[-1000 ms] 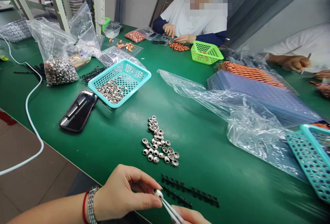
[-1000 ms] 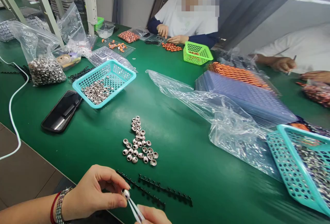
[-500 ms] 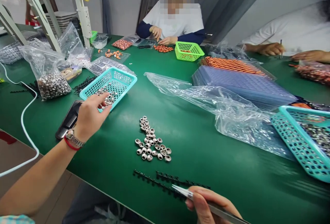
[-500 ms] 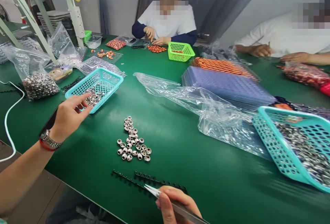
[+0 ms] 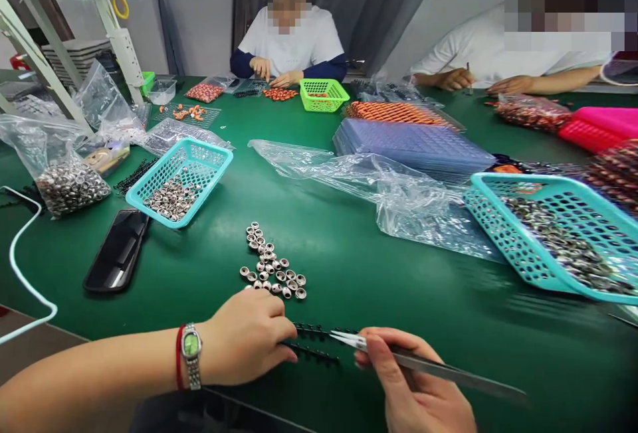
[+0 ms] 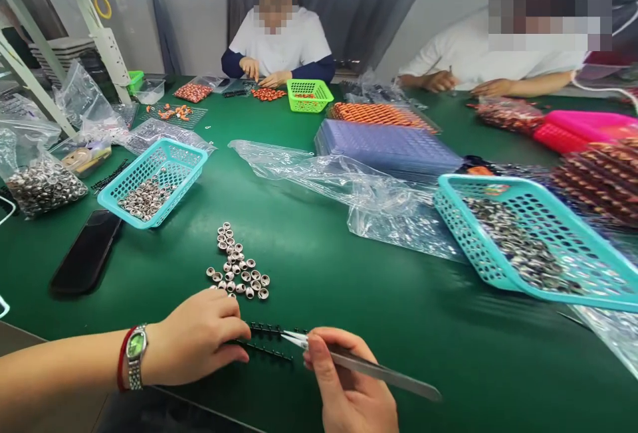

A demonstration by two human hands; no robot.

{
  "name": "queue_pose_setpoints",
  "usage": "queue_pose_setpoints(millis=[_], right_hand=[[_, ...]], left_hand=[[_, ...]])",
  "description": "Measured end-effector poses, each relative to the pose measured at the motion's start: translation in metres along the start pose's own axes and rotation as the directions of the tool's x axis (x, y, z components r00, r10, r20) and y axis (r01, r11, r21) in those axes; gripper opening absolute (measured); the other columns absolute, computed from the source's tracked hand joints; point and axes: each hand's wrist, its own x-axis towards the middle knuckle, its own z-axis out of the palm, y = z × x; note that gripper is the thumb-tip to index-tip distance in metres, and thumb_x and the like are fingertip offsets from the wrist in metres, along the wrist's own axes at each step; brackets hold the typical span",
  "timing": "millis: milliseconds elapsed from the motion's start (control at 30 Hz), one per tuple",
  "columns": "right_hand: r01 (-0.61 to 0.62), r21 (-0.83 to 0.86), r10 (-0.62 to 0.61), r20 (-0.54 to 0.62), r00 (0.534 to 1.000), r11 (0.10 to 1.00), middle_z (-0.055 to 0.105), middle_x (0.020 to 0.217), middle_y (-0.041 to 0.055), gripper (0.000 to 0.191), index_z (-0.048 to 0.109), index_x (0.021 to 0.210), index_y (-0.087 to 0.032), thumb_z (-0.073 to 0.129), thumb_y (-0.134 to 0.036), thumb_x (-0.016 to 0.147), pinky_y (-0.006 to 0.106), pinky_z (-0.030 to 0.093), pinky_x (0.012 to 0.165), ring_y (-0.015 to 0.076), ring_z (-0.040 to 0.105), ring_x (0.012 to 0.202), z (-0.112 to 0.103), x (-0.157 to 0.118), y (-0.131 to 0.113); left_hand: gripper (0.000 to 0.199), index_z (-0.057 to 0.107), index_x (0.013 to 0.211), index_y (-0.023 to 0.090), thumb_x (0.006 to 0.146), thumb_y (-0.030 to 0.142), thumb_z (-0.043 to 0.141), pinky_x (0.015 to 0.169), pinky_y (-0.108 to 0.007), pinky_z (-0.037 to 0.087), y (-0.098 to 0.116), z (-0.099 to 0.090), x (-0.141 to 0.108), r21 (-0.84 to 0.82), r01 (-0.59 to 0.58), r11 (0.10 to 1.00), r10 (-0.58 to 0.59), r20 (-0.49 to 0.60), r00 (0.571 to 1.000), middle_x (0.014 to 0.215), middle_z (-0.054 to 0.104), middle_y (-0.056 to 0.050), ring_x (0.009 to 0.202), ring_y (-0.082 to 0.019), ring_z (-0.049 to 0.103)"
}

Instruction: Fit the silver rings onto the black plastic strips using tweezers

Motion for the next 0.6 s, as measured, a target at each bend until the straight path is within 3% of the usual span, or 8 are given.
queue_pose_setpoints(millis=[167, 233, 300, 333, 467, 533, 600], right_hand=[[-0.114, 0.086, 0.096, 0.182, 0.979, 0.990, 0.084, 0.097, 0.0076, 0.057, 0.076, 0.099, -0.023, 0.078, -0.076, 0.080, 0.025, 0.066, 0.081, 0.0213, 0.082, 0.089, 0.003, 0.016, -0.008], [-0.141, 0.113, 0.123, 0.154, 0.980, 0.984, 0.084, 0.099, 0.0068, 0.060, 0.075, 0.101, -0.023, 0.078, -0.079, 0.078, 0.027, 0.065, 0.088, 0.0208, 0.082, 0.092, 0.000, 0.025, -0.009], [-0.153, 0.081, 0.143, 0.116, 0.983, 0.985, 0.084, 0.095, 0.0075, 0.067, 0.076, 0.098, -0.023, 0.082, -0.083, 0.070, 0.028, 0.066, 0.082, 0.0224, 0.082, 0.088, -0.008, 0.037, -0.006], [-0.134, 0.086, 0.132, 0.028, 0.991, 0.987, 0.084, 0.091, 0.0078, 0.070, 0.076, 0.097, -0.022, 0.082, -0.085, 0.067, 0.029, 0.066, 0.078, 0.0233, 0.082, 0.085, -0.014, 0.042, -0.004], [-0.075, 0.096, 0.089, -0.150, 0.985, 0.993, 0.084, 0.091, 0.0088, 0.067, 0.077, 0.098, -0.023, 0.082, -0.083, 0.069, 0.028, 0.064, 0.068, 0.0236, 0.082, 0.082, -0.027, 0.053, -0.007], [-0.002, 0.103, 0.016, -0.132, 0.991, 0.995, 0.084, 0.093, 0.0087, 0.060, 0.077, 0.097, -0.024, 0.080, -0.080, 0.075, 0.026, 0.064, 0.069, 0.0223, 0.082, 0.083, -0.024, 0.047, -0.015], [0.093, 0.093, -0.092, -0.015, 0.996, 0.991, 0.084, 0.093, 0.0083, 0.052, 0.078, 0.094, -0.024, 0.079, -0.074, 0.081, 0.026, 0.063, 0.065, 0.0211, 0.081, 0.078, -0.015, 0.038, -0.025]], left_hand=[[0.020, 0.075, 0.080, 0.018, 0.096, 0.025, 0.083, 0.068, -0.029, 0.047, 0.006, 0.011, 0.009, 0.063, -0.010, 0.998, 0.007, 0.035, 0.999, 0.082, 0.066, -0.001, 0.077, -0.018, 0.063], [0.020, 0.076, 0.079, 0.019, 0.097, 0.022, 0.081, 0.066, -0.028, 0.045, 0.004, 0.007, 0.006, 0.075, -0.015, 0.997, 0.013, 0.030, 0.999, 0.081, 0.066, 0.000, 0.074, -0.017, 0.062], [0.019, 0.076, 0.080, 0.020, 0.099, 0.019, 0.079, 0.065, -0.027, 0.044, 0.002, -0.001, 0.000, 0.086, -0.025, 0.996, 0.023, 0.024, 0.999, 0.082, 0.066, 0.000, 0.073, -0.016, 0.062], [0.020, 0.075, 0.081, 0.021, 0.100, 0.016, 0.076, 0.065, -0.028, 0.044, 0.002, -0.007, -0.004, 0.093, -0.045, 0.995, 0.044, 0.012, 0.999, 0.083, 0.066, 0.001, 0.073, -0.015, 0.062], [0.019, 0.069, 0.090, 0.020, 0.101, 0.005, 0.065, 0.065, -0.030, 0.046, 0.008, -0.036, -0.008, 0.146, -0.263, 0.954, 0.262, 0.025, 0.965, 0.093, 0.072, -0.001, 0.069, -0.014, 0.060], [0.018, 0.064, 0.088, 0.018, 0.098, 0.003, 0.065, 0.060, -0.032, 0.045, 0.013, -0.048, 0.001, 0.184, -0.380, 0.906, 0.365, 0.114, 0.924, 0.092, 0.072, -0.002, 0.067, -0.015, 0.059], [0.022, 0.062, 0.083, 0.019, 0.098, 0.004, 0.068, 0.054, -0.034, 0.043, 0.017, -0.053, 0.016, 0.218, -0.464, 0.859, 0.427, 0.197, 0.883, 0.082, 0.070, -0.001, 0.067, -0.017, 0.060]])
